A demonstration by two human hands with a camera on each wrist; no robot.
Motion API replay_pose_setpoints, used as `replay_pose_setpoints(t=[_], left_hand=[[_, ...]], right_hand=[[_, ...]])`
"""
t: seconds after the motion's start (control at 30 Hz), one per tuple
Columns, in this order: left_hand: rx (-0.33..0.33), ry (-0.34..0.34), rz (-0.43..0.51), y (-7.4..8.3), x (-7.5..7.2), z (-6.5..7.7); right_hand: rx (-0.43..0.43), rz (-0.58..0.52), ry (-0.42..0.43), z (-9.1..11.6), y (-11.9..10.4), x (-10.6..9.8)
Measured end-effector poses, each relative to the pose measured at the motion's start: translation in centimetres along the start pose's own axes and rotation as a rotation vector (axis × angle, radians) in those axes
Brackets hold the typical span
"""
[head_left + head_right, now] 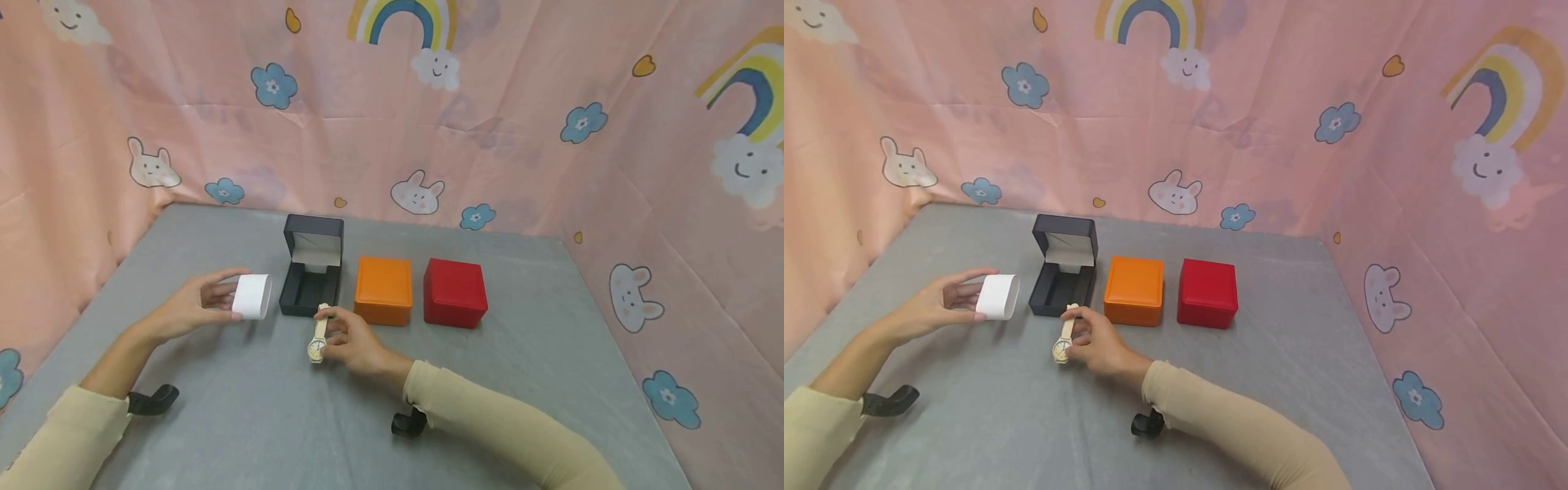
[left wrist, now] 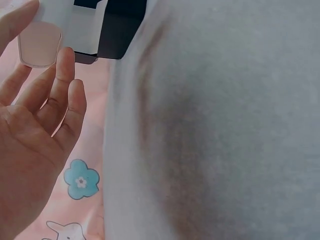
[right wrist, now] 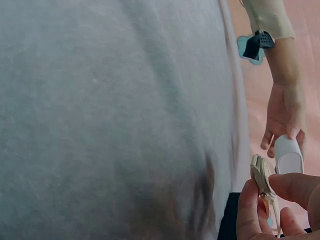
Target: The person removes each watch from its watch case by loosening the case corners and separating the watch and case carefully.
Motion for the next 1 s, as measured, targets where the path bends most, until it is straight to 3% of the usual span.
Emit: replay_pose_setpoints(t=[0.5, 0.73, 1.0], left_hand=[[-0.024, -0.033, 0.046, -0.9, 0.4, 0.0], [-0.03, -0.033, 0.059, -1.1, 0.4, 0.3], [-0.035, -0.024, 0.046, -1.0, 0.1, 0.5]], right_hand=[[0.063, 0.007, -0.065, 0.5, 1.3, 1.3], [0.066, 0.08, -0.031, 0.2, 2.1, 1.5], [0.038, 0.268, 0.004, 0.3, 2.0, 2.0]])
Point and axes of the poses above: each hand's wrist, its own z-axis away from the middle knuckle, its own x-axis out of the palm, y = z × x, the point moved 6 cm from there along -z, towards the middle knuckle, and after that the axes turned 14 degrees about -y, right-handed, at the moved point
